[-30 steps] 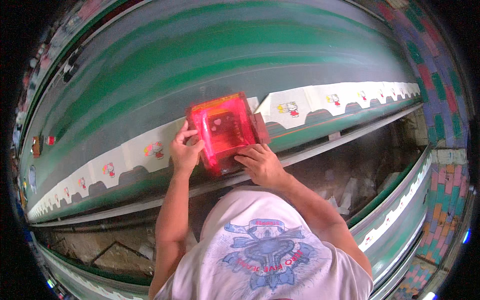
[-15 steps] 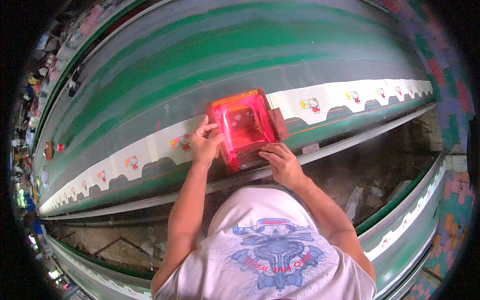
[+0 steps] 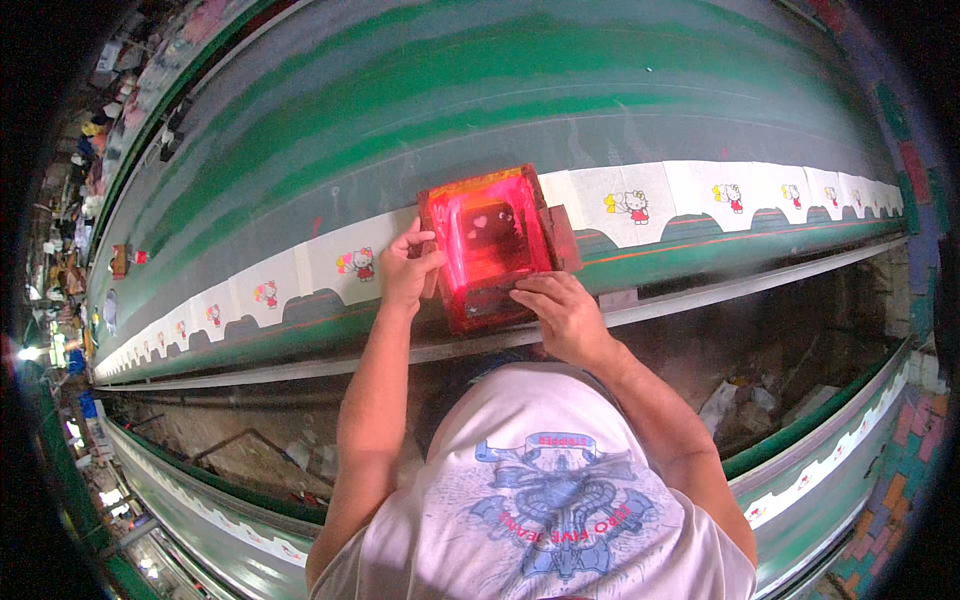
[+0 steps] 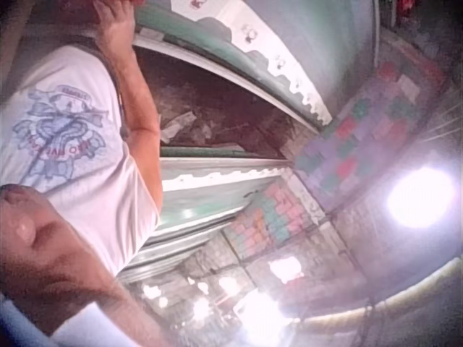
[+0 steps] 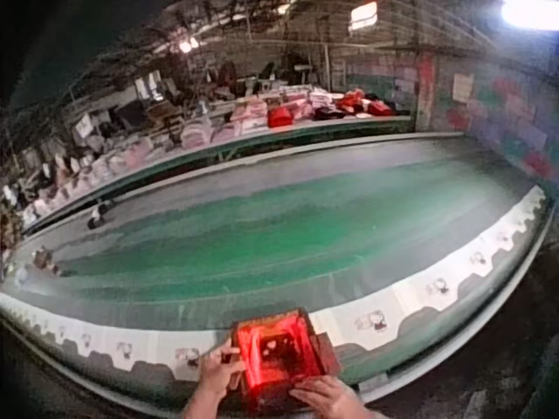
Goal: The person holds a red mesh screen frame and rubs its surface with a small tool or cloth while standing at a long green workbench. The person then walks along the bench and places the frame on a cluttered table.
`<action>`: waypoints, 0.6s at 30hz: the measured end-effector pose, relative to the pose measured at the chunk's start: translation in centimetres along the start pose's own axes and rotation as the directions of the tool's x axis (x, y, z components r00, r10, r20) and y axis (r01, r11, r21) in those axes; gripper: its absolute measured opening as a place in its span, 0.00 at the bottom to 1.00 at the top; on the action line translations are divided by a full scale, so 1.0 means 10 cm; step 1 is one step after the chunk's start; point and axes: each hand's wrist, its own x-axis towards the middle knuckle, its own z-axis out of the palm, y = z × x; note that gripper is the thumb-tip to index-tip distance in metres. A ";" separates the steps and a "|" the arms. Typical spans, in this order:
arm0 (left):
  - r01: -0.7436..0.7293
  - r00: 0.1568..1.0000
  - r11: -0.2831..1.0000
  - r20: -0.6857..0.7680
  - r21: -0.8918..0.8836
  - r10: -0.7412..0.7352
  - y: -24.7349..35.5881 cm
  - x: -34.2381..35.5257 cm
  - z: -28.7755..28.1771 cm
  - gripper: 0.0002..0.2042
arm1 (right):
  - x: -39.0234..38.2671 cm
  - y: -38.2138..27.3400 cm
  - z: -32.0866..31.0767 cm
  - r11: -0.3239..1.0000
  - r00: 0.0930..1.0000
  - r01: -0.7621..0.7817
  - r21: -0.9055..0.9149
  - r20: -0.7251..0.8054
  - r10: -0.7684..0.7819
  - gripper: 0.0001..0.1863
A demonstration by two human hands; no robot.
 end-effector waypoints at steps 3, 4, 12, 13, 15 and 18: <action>0.031 0.999 0.999 0.009 0.040 -0.032 0.00 0.03 -0.01 0.19 | 0.12 -0.12 -0.03 0.989 0.994 0.030 -0.147 0.107 -0.014 0.28; 0.011 1.000 0.999 0.013 0.044 -0.011 0.00 0.01 -0.01 0.20 | 0.16 -0.15 -0.01 0.977 0.988 0.065 -0.201 0.147 -0.035 0.27; -0.022 1.000 0.997 -0.008 0.073 0.023 0.11 -0.05 0.09 0.17 | 0.39 -0.15 0.02 0.906 0.941 0.178 -0.384 0.335 -0.043 0.28; -0.030 1.000 0.996 -0.006 0.080 0.031 0.08 -0.04 0.06 0.17 | 0.41 -0.17 0.02 0.914 0.937 0.166 -0.369 0.347 -0.030 0.25; -0.043 0.999 0.996 0.008 0.077 0.042 0.07 -0.01 0.07 0.18 | 0.48 -0.19 0.00 0.926 0.929 0.144 -0.349 0.370 -0.005 0.20; -0.047 0.999 0.997 0.020 0.064 0.046 0.08 -0.03 0.11 0.19 | 0.67 -0.07 -0.12 0.938 0.859 0.118 -0.326 0.508 0.069 0.23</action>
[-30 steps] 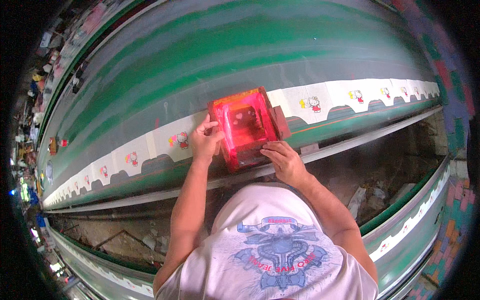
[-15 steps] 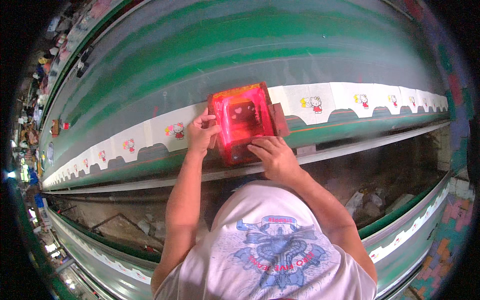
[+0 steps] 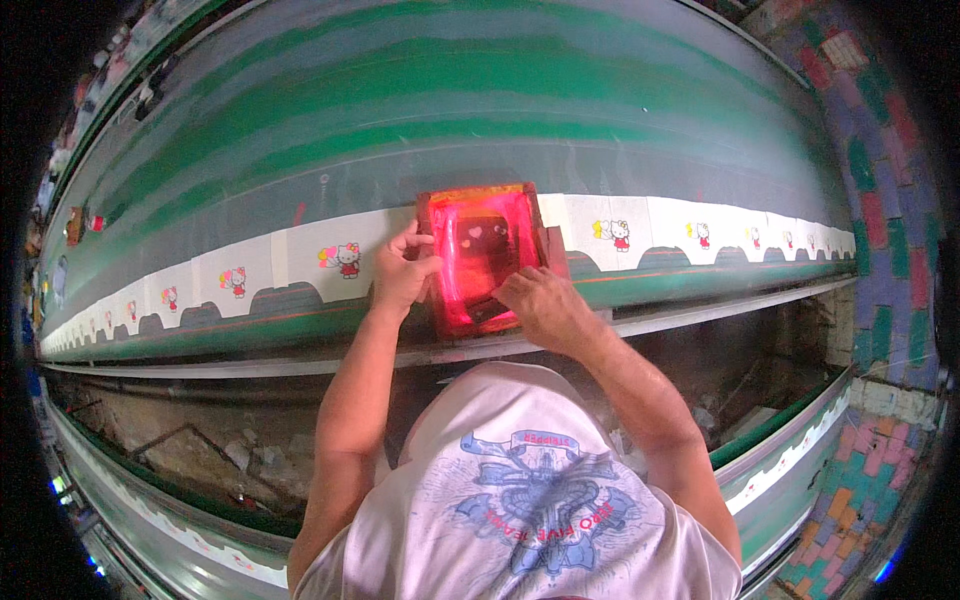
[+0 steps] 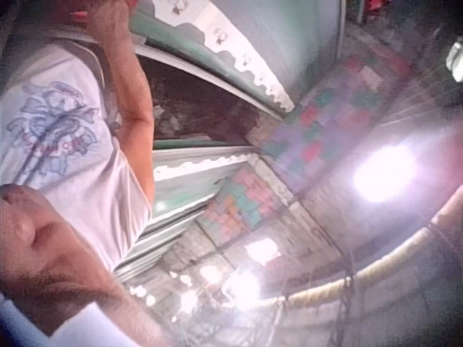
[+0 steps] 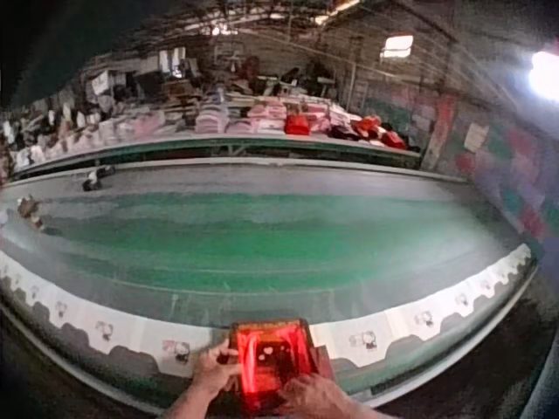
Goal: The person holds a red mesh screen frame and rubs its surface with a small tool or cloth while standing at a long green workbench. The person then walks along the bench and places the frame on a cluttered table.
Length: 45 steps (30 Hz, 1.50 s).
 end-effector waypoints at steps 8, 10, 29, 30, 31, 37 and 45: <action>-0.049 0.999 0.998 0.026 0.033 0.048 -0.21 0.09 -0.06 0.17 | 0.76 0.60 -0.02 0.999 0.993 -0.052 0.003 -0.110 0.052 0.27; -0.029 0.999 0.996 0.033 0.084 0.026 -0.14 0.09 -0.01 0.18 | 0.84 0.74 0.01 0.995 0.975 -0.083 -0.046 -0.208 0.072 0.29; -0.320 0.942 0.806 0.073 0.498 0.329 -0.04 0.08 -0.02 0.13 | -0.20 -0.35 0.31 0.995 0.972 -0.085 0.043 -0.217 0.092 0.34; -0.267 0.961 0.867 0.049 0.420 0.272 -0.02 0.07 0.00 0.13 | -0.23 -0.34 0.31 0.994 0.973 -0.081 0.069 -0.211 0.094 0.34; -0.210 0.977 0.918 0.030 0.337 0.212 0.00 0.05 0.03 0.13 | -0.26 -0.32 0.30 0.994 0.971 -0.073 0.080 -0.220 0.089 0.33; -0.284 0.958 0.934 0.035 0.217 0.283 -0.08 0.07 0.06 0.09 | -0.48 -0.11 0.32 0.975 0.893 0.006 0.222 -0.440 0.095 0.30; -0.213 0.977 0.975 0.041 0.055 0.211 -0.05 0.03 1.37 0.11 | -1.33 0.74 0.37 0.952 0.827 -0.025 0.306 -0.528 0.192 0.27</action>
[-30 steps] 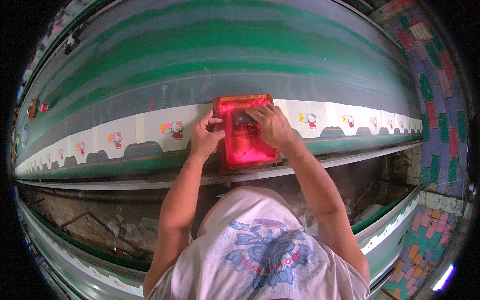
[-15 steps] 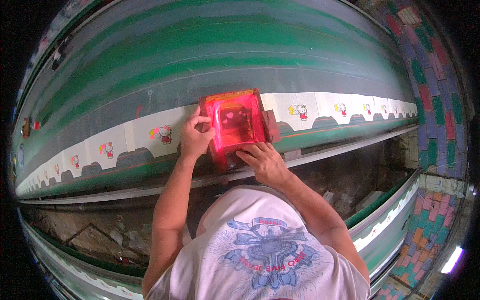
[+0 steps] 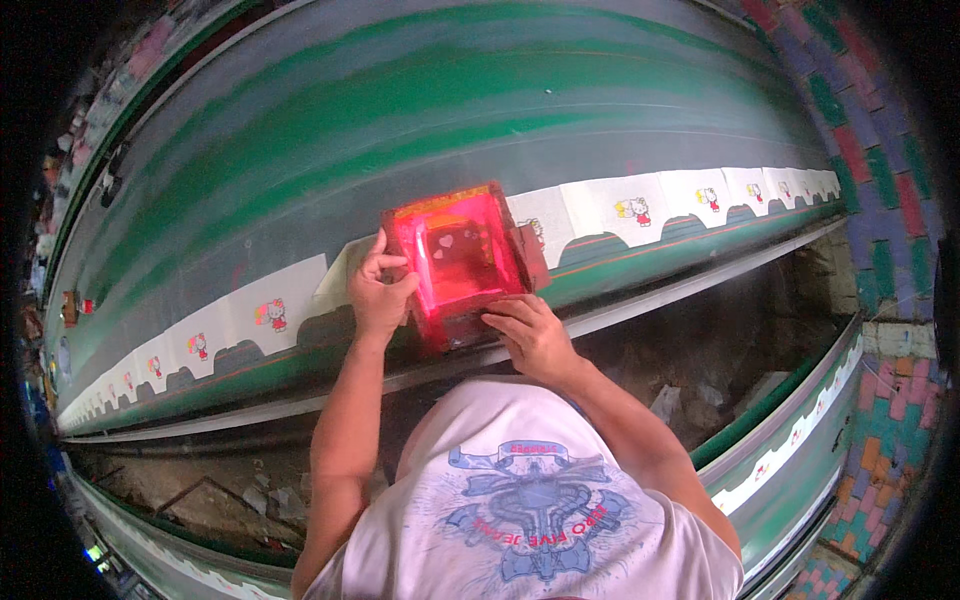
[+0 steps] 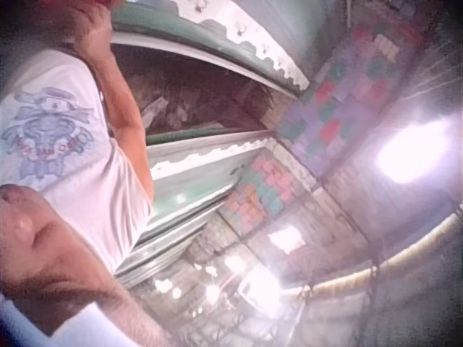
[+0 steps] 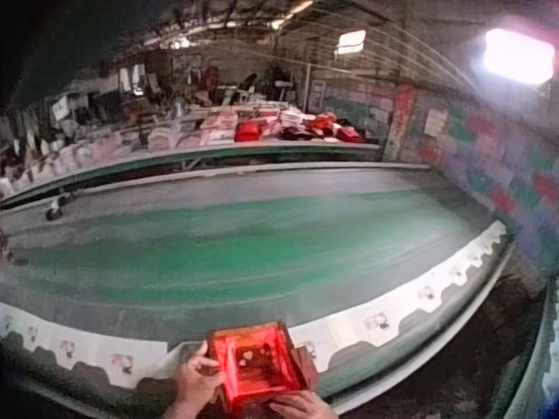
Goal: The person holds a red mesh screen frame and rubs its surface with a small tool or cloth while standing at a long green workbench. The person then walks along the bench and places the frame on a cluttered table.
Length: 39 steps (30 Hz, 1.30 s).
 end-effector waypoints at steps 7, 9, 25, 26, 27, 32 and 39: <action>0.096 0.995 0.992 -0.021 -0.084 -0.098 -0.18 0.06 1.02 0.12 | -0.39 0.75 -0.72 0.999 1.000 0.003 0.039 0.018 -0.004 0.30; 0.148 0.988 0.987 -0.024 -0.058 -0.149 -0.27 0.08 1.01 0.12 | -0.43 0.85 -0.81 0.996 0.999 0.025 0.080 0.028 -0.028 0.30; 0.179 0.983 0.962 0.010 -0.205 -0.181 -0.25 0.04 1.08 0.16 | -0.26 0.95 -1.04 0.985 0.994 0.069 0.159 0.071 -0.081 0.30; 0.165 0.986 0.963 0.008 -0.214 -0.168 -0.24 0.06 1.09 0.15 | -0.22 0.93 -1.05 0.986 0.993 0.072 0.150 0.084 -0.085 0.30; 0.174 0.984 0.966 0.009 -0.193 -0.175 -0.22 0.05 1.10 0.15 | -0.19 0.91 -1.06 0.987 0.992 0.074 0.142 0.096 -0.088 0.30; 0.236 0.972 0.965 0.002 -0.114 -0.237 -0.14 0.03 1.09 0.14 | 0.01 0.81 -1.00 0.980 0.967 0.182 -0.079 0.192 -0.164 0.27; 0.189 0.981 0.979 -0.031 -0.082 -0.192 -0.20 0.03 1.10 0.13 | 0.41 0.89 -1.08 0.926 0.808 0.282 -0.250 0.582 -0.089 0.23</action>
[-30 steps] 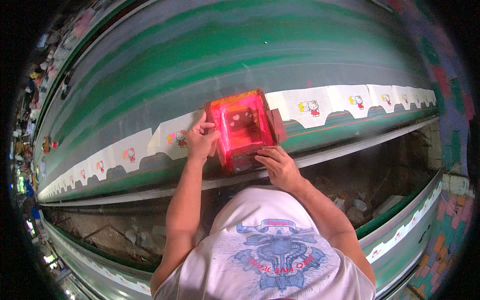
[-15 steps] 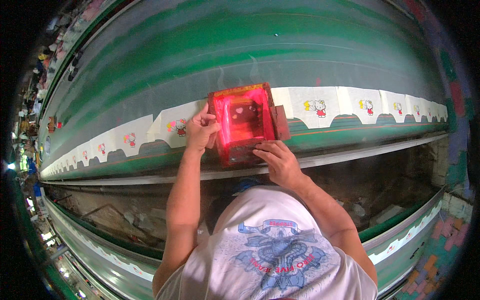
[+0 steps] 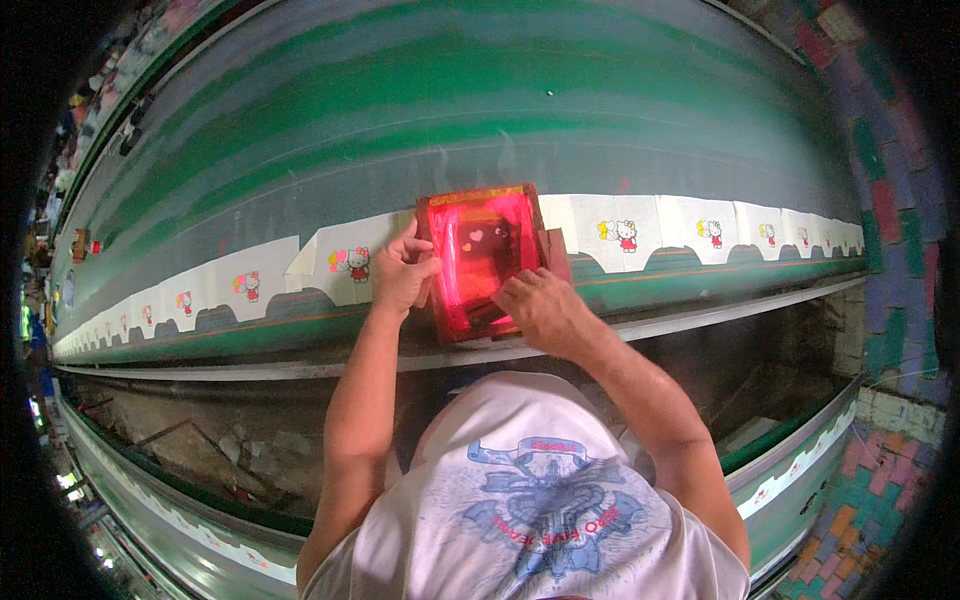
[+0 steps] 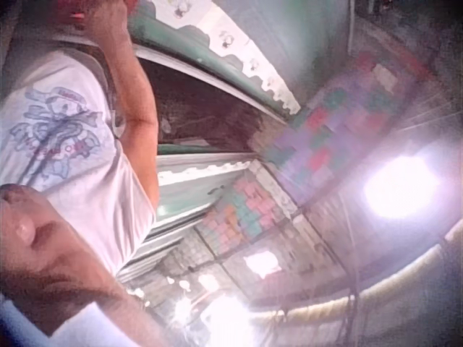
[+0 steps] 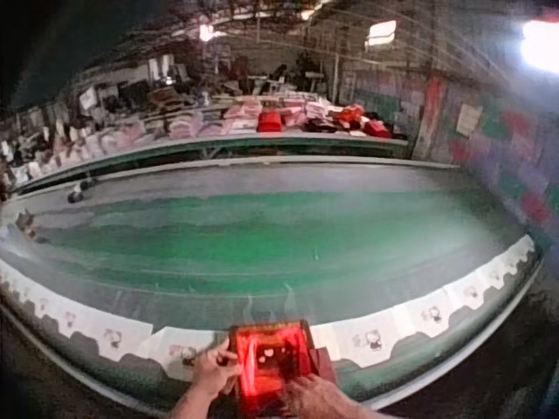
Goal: The person holds a red mesh screen frame and rubs its surface with a small tool or cloth while standing at a long green workbench. The person then walks along the bench and places the frame on a cluttered table.
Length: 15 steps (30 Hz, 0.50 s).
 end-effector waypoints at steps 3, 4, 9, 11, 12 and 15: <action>-0.001 1.000 0.998 -0.002 0.056 0.001 0.05 -0.01 0.03 0.12 | 0.24 0.24 -0.15 0.997 0.998 -0.023 0.071 0.065 0.018 0.25; 0.002 1.000 0.998 0.005 0.065 -0.002 0.06 0.00 0.04 0.12 | 0.32 0.31 -0.16 0.997 1.000 -0.030 0.074 0.004 0.030 0.25; -0.043 0.999 0.996 0.001 0.083 0.043 -0.03 0.04 0.04 0.11 | 0.76 0.64 -0.02 0.991 0.970 -0.131 0.010 -0.204 0.130 0.29; -0.099 0.994 0.973 -0.016 0.208 0.105 -0.05 0.05 0.03 0.10 | 0.79 0.64 0.01 0.984 0.957 -0.179 0.011 -0.230 0.177 0.31; -0.090 0.995 0.984 -0.020 0.157 0.094 -0.04 0.04 0.05 0.10 | 0.75 0.62 0.05 0.982 0.955 -0.185 0.037 -0.229 0.188 0.31; -0.064 0.998 0.996 -0.026 0.067 0.065 0.02 -0.01 0.09 0.09 | 0.60 0.39 0.11 0.983 0.951 -0.181 0.042 -0.247 0.186 0.31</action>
